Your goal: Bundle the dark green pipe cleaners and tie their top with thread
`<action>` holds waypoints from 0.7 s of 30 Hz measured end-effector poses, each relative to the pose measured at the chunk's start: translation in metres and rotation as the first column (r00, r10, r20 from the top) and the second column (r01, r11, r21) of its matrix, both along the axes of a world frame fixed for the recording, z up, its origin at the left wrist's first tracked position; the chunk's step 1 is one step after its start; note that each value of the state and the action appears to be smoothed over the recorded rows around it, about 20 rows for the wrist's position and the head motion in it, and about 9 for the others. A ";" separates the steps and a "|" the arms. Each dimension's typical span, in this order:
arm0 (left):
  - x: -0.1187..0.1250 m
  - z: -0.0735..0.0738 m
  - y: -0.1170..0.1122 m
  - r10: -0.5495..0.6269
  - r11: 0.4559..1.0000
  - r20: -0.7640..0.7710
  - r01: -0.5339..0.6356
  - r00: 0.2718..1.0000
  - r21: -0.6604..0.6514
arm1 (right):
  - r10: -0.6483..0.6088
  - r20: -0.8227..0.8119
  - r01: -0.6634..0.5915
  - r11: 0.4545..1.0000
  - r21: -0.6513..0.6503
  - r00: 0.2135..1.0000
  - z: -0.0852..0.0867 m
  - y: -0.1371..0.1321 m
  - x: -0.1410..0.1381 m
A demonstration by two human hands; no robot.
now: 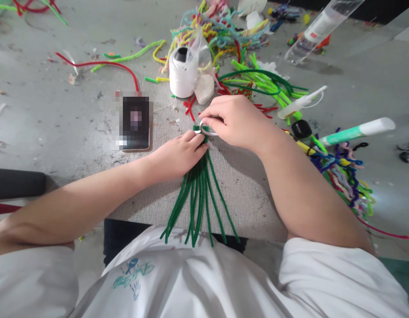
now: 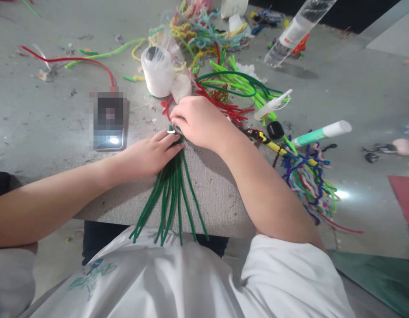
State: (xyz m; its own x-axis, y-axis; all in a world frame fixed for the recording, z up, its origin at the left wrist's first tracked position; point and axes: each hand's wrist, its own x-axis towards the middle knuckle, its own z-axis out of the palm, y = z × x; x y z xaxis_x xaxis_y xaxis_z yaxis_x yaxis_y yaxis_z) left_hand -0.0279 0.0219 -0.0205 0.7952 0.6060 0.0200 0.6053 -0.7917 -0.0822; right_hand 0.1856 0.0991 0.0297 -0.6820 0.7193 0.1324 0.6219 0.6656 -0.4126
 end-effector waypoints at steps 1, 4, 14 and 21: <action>-0.001 0.000 0.001 -0.008 1.000 0.001 0.008 1.000 0.001 | -0.001 -0.005 0.001 1.000 -0.002 1.000 0.000 0.000 0.000; -0.002 -0.001 0.003 -0.016 1.000 0.034 0.016 0.999 -0.008 | -0.010 -0.013 0.010 1.000 -0.001 1.000 0.001 0.000 0.000; -0.004 -0.005 0.004 -0.022 1.000 0.048 0.022 0.999 0.010 | 0.006 -0.036 -0.006 1.000 0.010 0.999 -0.004 0.004 0.003; -0.006 -0.006 0.007 -0.041 0.999 0.071 0.041 0.997 -0.002 | 0.003 -0.024 -0.004 1.000 -0.017 1.000 0.000 0.004 0.003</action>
